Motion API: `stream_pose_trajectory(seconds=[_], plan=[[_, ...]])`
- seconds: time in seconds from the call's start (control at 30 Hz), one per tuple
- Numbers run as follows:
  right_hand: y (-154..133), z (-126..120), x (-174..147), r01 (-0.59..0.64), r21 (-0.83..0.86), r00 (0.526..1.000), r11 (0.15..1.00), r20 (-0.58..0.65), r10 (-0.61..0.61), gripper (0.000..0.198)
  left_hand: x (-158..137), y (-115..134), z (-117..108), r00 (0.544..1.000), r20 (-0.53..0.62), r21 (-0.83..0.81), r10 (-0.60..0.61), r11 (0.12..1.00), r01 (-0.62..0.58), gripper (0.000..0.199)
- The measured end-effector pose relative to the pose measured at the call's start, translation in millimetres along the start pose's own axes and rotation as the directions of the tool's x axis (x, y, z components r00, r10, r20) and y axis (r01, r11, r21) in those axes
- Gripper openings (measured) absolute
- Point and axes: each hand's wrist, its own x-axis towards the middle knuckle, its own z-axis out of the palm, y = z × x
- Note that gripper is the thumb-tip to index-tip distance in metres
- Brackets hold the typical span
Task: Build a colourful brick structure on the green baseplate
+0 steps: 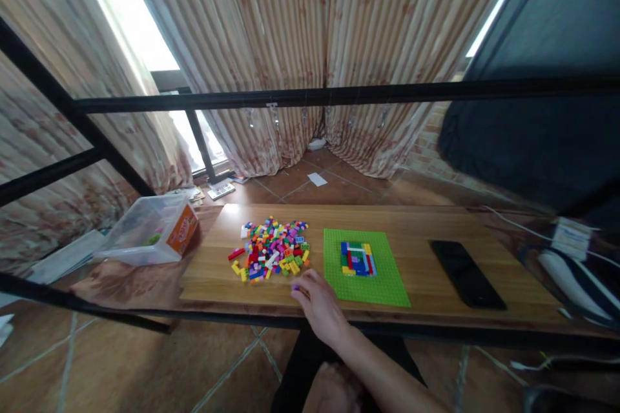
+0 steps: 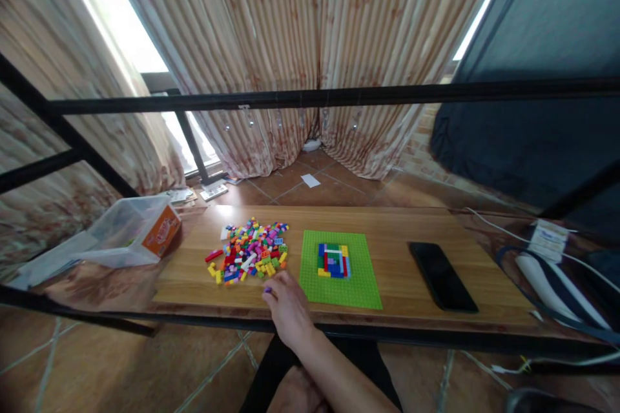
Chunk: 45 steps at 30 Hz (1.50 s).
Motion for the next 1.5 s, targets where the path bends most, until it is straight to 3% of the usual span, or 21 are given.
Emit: stream_pose_trajectory(seconds=[0.07,0.17,0.3,0.43,0.87,1.0,1.2,1.37,1.5], plan=[[17,-17,-15,-0.025,0.141,0.998,0.99,-0.058,0.033,0.014,-2,0,-3,0.996,0.079,0.025,-0.032,0.999,0.03,0.02],[48,-46,-32,-0.055,0.221,0.986,0.974,-0.141,0.088,0.018,-5,5,-10,0.987,0.142,0.06,-0.074,0.996,0.066,0.017],[88,-82,-40,-0.155,0.235,0.92,0.959,-0.318,0.227,0.026,-5,14,-20,0.987,0.124,0.067,-0.098,0.994,0.09,0.015],[109,-96,-43,-0.23,0.29,0.863,0.929,-0.381,0.332,0.035,-6,20,-27,0.981,0.149,0.076,-0.127,0.99,0.116,0.014],[94,-65,-53,-0.269,0.306,0.891,0.913,-0.28,0.357,0.039,-4,17,-16,0.993,0.112,0.175,-0.026,0.984,0.006,0.015],[83,-54,-46,-0.25,0.289,0.917,0.924,-0.234,0.321,0.036,-4,17,-14,0.993,0.114,0.168,-0.044,0.985,0.025,0.014],[46,-26,0,-0.055,0.06,0.99,0.997,-0.13,0.063,0.023,-2,13,-9,0.999,0.041,0.161,0.006,0.987,-0.013,0.014],[33,-6,22,-0.034,-0.134,0.998,0.99,-0.056,0.026,0.017,0,5,3,1.0,0.019,0.144,0.008,0.99,-0.01,0.015],[38,-2,24,0.0,-0.189,0.998,0.982,-0.055,-0.011,0.018,3,0,18,0.998,0.031,0.133,-0.045,0.99,0.041,0.014]])
